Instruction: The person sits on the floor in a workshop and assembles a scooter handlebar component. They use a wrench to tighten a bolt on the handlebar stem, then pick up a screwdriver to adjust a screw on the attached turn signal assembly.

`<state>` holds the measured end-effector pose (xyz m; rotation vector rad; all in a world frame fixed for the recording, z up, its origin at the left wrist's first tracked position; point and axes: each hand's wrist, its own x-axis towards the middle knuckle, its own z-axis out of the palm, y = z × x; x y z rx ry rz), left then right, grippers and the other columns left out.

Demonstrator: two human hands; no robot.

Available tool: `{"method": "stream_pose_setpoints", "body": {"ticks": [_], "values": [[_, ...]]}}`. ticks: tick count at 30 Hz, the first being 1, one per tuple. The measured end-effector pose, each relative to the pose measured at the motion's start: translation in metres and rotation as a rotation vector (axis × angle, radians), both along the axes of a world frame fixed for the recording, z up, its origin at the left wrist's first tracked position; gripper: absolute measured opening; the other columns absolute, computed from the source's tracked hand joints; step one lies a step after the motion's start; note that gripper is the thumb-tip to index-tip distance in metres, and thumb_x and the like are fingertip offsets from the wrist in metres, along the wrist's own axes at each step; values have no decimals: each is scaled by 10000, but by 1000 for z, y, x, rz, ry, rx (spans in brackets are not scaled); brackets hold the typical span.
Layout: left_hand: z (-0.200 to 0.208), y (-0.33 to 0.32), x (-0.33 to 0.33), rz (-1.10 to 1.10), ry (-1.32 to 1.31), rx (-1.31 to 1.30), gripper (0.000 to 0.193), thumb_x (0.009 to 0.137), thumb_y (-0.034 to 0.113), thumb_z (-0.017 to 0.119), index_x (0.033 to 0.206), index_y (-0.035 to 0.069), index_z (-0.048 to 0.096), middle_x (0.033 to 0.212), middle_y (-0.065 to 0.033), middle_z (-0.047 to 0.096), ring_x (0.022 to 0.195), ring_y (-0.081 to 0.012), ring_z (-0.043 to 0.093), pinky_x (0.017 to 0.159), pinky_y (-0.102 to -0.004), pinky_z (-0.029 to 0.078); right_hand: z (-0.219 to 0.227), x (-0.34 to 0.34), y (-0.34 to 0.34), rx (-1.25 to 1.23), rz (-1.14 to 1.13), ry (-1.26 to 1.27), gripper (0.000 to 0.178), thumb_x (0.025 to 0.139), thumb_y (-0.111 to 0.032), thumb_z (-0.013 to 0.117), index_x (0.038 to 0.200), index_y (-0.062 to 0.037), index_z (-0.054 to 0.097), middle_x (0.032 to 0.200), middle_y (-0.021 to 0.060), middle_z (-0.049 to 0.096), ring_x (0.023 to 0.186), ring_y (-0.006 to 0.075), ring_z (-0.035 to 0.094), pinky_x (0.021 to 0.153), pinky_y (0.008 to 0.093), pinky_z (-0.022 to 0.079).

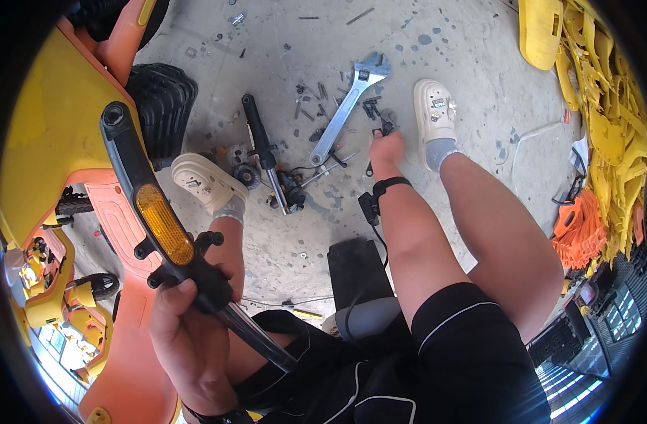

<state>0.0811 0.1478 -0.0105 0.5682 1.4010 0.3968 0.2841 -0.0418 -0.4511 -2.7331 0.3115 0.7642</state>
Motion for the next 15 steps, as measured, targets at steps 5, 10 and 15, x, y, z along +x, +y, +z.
{"method": "stream_pose_setpoints", "body": {"ticks": [5,10,15], "values": [[-1,2,-2,-14,2,-22,539,901,157,566,1365,-85,436,1315,-241,560,1008,-332,653,745,-428,573,-7,0,5,-86,83,-187,402,866,-289,725,1116,-6,588,1118,193,621,1118,371,568,949,463,458],[-1,6,4,-27,23,-14,537,866,149,567,1321,-113,457,1268,-231,590,1011,-303,653,784,-412,554,14,30,25,51,437,-520,304,863,-174,684,1117,-18,627,1036,178,634,1014,377,584,895,437,480],[-4,11,-1,-13,58,-22,544,860,153,571,1320,-113,452,1259,-253,571,1006,-314,651,769,-408,558,4,87,36,76,820,-345,225,848,-73,585,1060,-70,658,1099,110,633,1073,319,586,927,444,478]]}}
